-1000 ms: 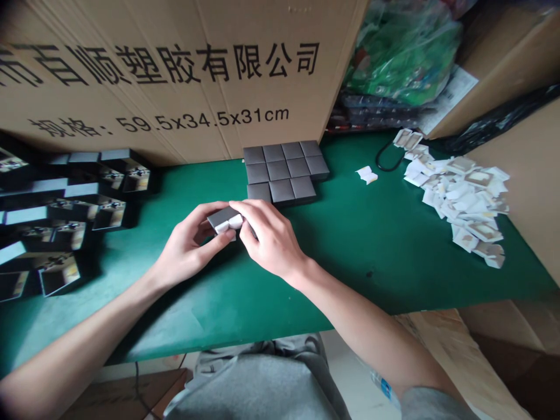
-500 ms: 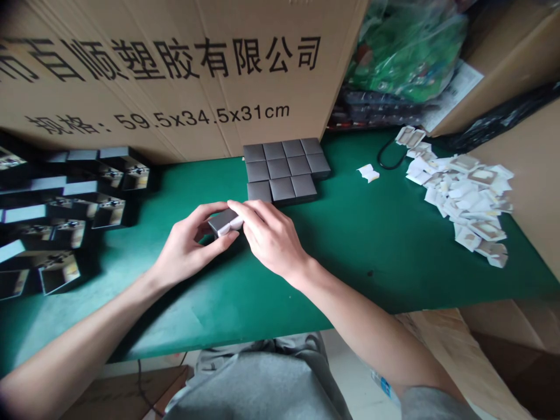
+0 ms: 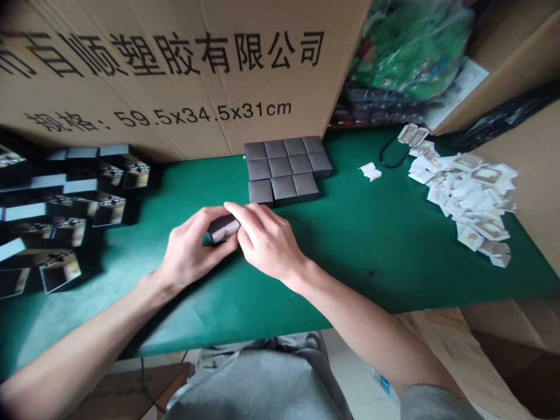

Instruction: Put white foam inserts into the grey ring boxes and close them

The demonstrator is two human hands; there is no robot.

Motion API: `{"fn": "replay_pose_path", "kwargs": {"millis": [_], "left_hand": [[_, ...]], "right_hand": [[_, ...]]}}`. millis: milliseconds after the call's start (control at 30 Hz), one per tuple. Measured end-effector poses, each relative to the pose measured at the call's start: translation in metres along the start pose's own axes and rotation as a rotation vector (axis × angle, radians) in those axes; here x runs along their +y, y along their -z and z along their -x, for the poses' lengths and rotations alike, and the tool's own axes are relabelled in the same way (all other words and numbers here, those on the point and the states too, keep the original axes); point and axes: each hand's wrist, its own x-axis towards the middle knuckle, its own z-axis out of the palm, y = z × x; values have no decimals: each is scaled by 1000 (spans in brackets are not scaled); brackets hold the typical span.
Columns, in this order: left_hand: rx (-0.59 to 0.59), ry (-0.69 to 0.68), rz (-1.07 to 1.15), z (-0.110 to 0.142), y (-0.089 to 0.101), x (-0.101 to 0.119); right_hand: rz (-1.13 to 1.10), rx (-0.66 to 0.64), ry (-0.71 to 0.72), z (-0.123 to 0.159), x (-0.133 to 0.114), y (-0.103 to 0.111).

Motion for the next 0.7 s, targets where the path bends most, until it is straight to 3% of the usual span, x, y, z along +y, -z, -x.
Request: {"fn": "replay_pose_path", "kwargs": {"millis": [300, 467, 700], "left_hand": [[41, -41, -46, 0, 0, 1], [41, -9, -54, 1, 0, 3], [110, 106, 120, -5, 7, 1]], "right_hand": [[-60, 28, 9, 1, -1, -2], [-81, 16, 8, 1, 0, -1], [-173, 72, 53, -4, -4, 4]]}}
